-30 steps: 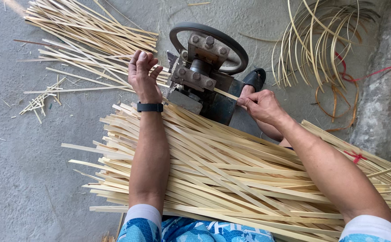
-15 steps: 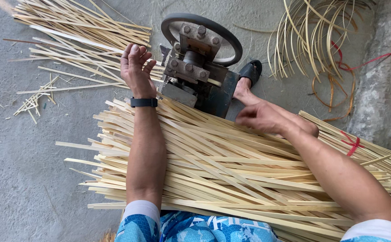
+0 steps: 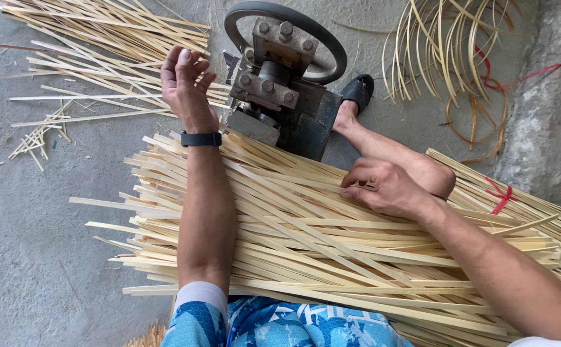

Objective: The person sits on the floor and uses a bench grinder to smooth and sharpen thin bamboo strips. They feed each strip through the rotating wheel one at a time, then place the finished pieces into a growing pile.

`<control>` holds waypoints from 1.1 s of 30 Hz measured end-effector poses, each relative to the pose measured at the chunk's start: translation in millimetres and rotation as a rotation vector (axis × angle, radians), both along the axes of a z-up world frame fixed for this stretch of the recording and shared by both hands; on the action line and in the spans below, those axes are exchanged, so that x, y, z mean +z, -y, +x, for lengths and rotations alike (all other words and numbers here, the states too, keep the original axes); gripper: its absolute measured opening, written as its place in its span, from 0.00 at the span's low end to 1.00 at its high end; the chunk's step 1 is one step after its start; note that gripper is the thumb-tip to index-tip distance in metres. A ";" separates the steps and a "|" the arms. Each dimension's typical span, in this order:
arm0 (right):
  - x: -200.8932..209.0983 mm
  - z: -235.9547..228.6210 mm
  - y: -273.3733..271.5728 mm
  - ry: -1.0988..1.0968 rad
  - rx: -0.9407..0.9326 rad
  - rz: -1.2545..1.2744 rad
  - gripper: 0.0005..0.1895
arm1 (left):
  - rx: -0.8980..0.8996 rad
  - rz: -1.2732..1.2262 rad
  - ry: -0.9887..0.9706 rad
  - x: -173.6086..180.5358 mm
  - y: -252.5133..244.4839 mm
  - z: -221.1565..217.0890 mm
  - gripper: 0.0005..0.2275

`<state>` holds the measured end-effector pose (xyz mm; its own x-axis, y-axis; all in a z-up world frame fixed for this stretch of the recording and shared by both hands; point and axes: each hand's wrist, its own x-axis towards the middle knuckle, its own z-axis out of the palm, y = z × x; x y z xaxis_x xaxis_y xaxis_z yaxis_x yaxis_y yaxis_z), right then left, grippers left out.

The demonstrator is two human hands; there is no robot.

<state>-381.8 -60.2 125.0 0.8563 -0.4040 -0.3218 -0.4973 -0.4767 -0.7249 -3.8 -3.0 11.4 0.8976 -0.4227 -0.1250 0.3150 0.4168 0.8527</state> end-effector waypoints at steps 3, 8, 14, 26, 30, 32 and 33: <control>1.2 -3.0 2.5 -0.010 0.049 -0.116 0.07 | 0.010 -0.023 0.072 17.8 -2.7 2.6 0.18; 10.4 -62.2 59.7 -0.454 -0.363 0.018 0.12 | 0.009 -0.093 0.058 43.5 -24.5 20.8 0.16; -7.1 -130.2 92.4 -0.258 -0.530 -0.106 0.09 | -0.051 0.015 -0.092 33.8 -15.5 16.6 0.14; -18.4 -114.7 120.1 -0.552 -0.454 -0.112 0.15 | -0.047 -0.008 -0.143 3.2 -10.9 10.7 0.14; -16.1 -106.7 115.7 -0.539 -0.385 -0.207 0.13 | -0.023 0.007 -0.128 1.0 -10.1 10.4 0.15; -26.9 -89.7 108.3 -0.329 -0.330 -0.202 0.11 | -0.025 0.025 -0.107 -0.2 -8.0 8.8 0.15; -33.2 -79.7 104.5 -0.222 -0.303 -0.198 0.11 | -0.027 0.020 -0.107 -0.7 -7.5 8.2 0.15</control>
<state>-461.5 -164.7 91.8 0.6081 -0.6990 -0.3764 -0.7701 -0.4042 -0.4936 4.4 4.5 10.7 0.8671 -0.4428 -0.2283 0.4157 0.3906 0.8213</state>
